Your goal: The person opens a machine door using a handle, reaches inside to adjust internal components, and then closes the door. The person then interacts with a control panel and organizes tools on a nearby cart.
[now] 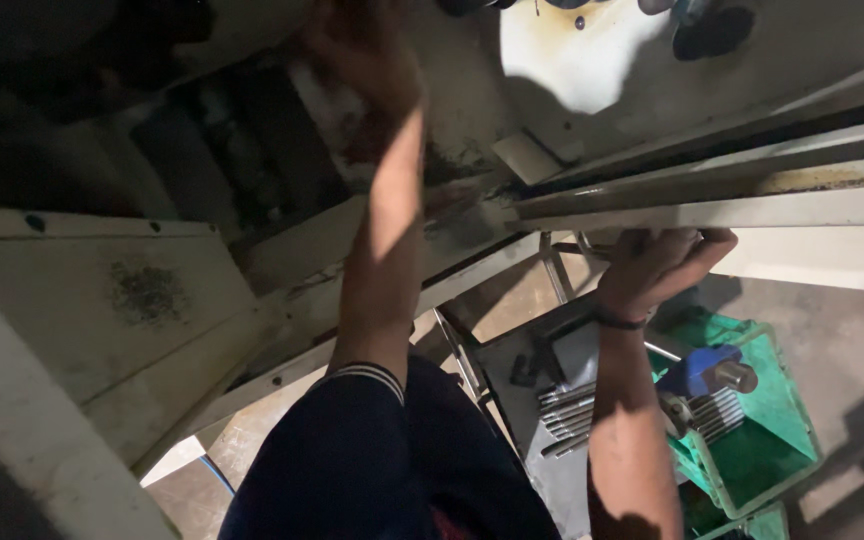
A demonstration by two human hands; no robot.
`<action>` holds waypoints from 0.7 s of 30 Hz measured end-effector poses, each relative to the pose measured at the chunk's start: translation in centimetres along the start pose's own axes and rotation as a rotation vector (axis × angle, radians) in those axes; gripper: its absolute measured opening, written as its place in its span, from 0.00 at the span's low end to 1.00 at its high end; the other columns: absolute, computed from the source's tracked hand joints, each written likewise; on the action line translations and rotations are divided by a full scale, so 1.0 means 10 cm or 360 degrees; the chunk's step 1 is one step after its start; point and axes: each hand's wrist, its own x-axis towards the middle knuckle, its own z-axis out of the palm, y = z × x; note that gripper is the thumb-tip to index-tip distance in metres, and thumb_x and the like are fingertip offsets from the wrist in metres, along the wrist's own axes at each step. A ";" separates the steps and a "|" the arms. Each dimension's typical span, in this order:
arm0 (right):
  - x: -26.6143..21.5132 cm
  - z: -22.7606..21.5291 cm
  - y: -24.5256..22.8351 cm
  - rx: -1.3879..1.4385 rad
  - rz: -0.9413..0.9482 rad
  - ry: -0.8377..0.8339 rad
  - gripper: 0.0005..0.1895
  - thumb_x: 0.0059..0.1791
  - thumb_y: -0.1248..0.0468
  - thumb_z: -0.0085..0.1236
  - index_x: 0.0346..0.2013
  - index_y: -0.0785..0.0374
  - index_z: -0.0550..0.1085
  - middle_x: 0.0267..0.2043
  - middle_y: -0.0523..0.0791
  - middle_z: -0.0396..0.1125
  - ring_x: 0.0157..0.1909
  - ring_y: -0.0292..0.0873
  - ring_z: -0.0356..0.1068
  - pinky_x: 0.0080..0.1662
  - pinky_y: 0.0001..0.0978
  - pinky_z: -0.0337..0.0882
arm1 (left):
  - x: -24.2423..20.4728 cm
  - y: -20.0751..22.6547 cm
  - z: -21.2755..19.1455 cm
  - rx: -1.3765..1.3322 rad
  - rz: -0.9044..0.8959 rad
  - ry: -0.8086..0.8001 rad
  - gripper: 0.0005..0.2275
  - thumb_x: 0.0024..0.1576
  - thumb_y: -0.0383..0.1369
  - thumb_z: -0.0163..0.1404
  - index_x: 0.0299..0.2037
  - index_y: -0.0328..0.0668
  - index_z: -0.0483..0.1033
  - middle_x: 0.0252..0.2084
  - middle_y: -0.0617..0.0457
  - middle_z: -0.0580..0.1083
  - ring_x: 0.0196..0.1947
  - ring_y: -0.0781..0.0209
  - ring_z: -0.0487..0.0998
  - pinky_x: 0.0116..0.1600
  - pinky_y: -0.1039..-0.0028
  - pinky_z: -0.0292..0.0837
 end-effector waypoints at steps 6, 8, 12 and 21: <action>0.01 -0.04 0.12 -0.0179 -0.0303 -0.0044 0.23 0.62 0.49 0.42 0.56 0.69 0.61 0.50 0.48 0.59 0.51 0.41 0.58 0.56 0.32 0.65 | 0.00 -0.01 -0.07 0.0503 0.0059 0.0036 0.20 0.63 0.34 0.56 0.62 0.38 0.63 0.48 0.47 0.75 0.47 0.60 0.77 0.56 0.69 0.72; 0.02 -0.05 0.14 -0.0442 -0.0450 -0.0045 0.23 0.66 0.49 0.41 0.54 0.70 0.62 0.50 0.49 0.58 0.52 0.41 0.58 0.62 0.32 0.63 | 0.04 0.05 -0.07 0.0428 0.0038 0.0020 0.20 0.63 0.34 0.56 0.61 0.38 0.64 0.46 0.48 0.75 0.45 0.60 0.76 0.53 0.70 0.72; 0.01 -0.05 0.17 -0.0095 -0.0243 -0.0034 0.24 0.62 0.48 0.42 0.53 0.69 0.61 0.49 0.48 0.57 0.51 0.42 0.57 0.56 0.36 0.65 | 0.10 0.20 -0.04 0.0109 -0.0045 -0.0021 0.20 0.63 0.35 0.57 0.61 0.38 0.64 0.44 0.49 0.76 0.41 0.62 0.76 0.49 0.71 0.71; 0.01 -0.01 0.13 -0.0096 -0.0311 -0.0064 0.24 0.64 0.47 0.42 0.55 0.68 0.61 0.50 0.48 0.59 0.51 0.41 0.59 0.56 0.32 0.66 | -0.13 -0.02 0.12 0.0348 -0.0026 -0.0038 0.26 0.60 0.39 0.58 0.63 0.36 0.62 0.45 0.51 0.75 0.43 0.62 0.75 0.51 0.71 0.70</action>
